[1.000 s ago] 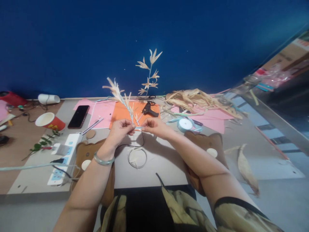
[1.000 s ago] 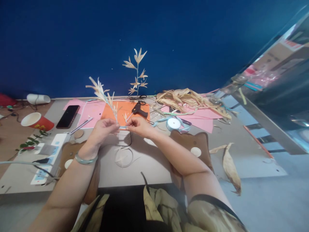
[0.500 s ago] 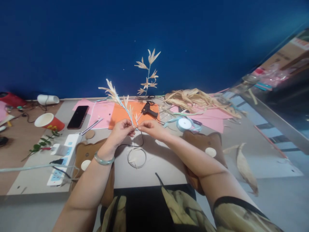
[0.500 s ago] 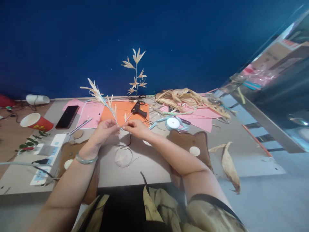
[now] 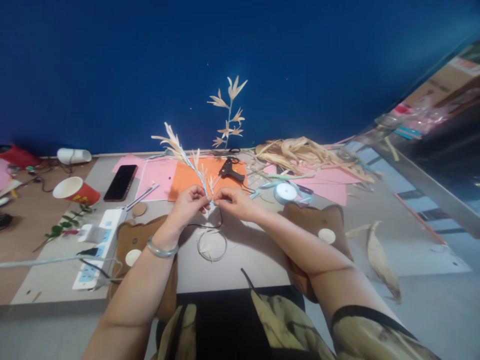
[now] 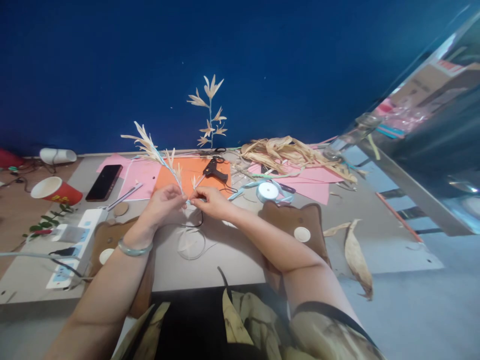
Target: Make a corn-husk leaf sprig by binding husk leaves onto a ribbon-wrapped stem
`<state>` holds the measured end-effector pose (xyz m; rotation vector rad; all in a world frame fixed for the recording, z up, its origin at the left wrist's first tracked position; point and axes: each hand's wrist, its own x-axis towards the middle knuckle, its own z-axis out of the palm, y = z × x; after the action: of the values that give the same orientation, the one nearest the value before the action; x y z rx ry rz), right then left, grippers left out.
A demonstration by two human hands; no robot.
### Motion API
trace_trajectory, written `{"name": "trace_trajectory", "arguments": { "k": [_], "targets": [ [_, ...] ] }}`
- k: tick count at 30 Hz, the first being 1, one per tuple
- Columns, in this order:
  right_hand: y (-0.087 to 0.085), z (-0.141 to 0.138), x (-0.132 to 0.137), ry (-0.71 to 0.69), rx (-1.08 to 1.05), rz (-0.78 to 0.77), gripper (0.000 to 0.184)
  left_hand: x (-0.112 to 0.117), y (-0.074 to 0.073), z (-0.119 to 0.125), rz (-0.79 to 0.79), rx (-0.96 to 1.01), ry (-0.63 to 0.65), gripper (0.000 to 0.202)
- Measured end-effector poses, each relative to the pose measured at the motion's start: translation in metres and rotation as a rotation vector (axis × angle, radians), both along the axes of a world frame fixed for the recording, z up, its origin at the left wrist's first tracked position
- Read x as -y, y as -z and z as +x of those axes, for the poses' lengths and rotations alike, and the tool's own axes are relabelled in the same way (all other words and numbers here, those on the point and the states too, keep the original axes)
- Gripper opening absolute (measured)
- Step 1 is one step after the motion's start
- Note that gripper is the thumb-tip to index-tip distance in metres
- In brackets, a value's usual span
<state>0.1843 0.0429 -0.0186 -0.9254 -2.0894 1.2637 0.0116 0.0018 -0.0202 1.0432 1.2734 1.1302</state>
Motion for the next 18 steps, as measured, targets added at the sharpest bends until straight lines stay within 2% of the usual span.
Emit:
{"name": "trace_trajectory", "arguments": {
  "k": [3, 8, 14, 18],
  "targets": [
    [0.004, -0.001, -0.002, -0.034, -0.072, -0.068, 0.012, 0.0, 0.003, 0.001, -0.011, 0.029, 0.018, 0.035],
    [0.008, -0.002, -0.003, -0.068, -0.166, -0.277, 0.014, 0.0, 0.007, -0.001, -0.007, 0.05, 0.064, 0.035],
    [0.011, -0.006, 0.001, 0.025, -0.112, -0.247, 0.005, 0.002, 0.005, 0.001, 0.005, -0.023, 0.089, 0.031],
    [0.018, -0.01, 0.002, 0.06, -0.138, -0.297, 0.004, 0.002, 0.004, 0.003, 0.027, -0.071, 0.065, 0.032]
  ]
}}
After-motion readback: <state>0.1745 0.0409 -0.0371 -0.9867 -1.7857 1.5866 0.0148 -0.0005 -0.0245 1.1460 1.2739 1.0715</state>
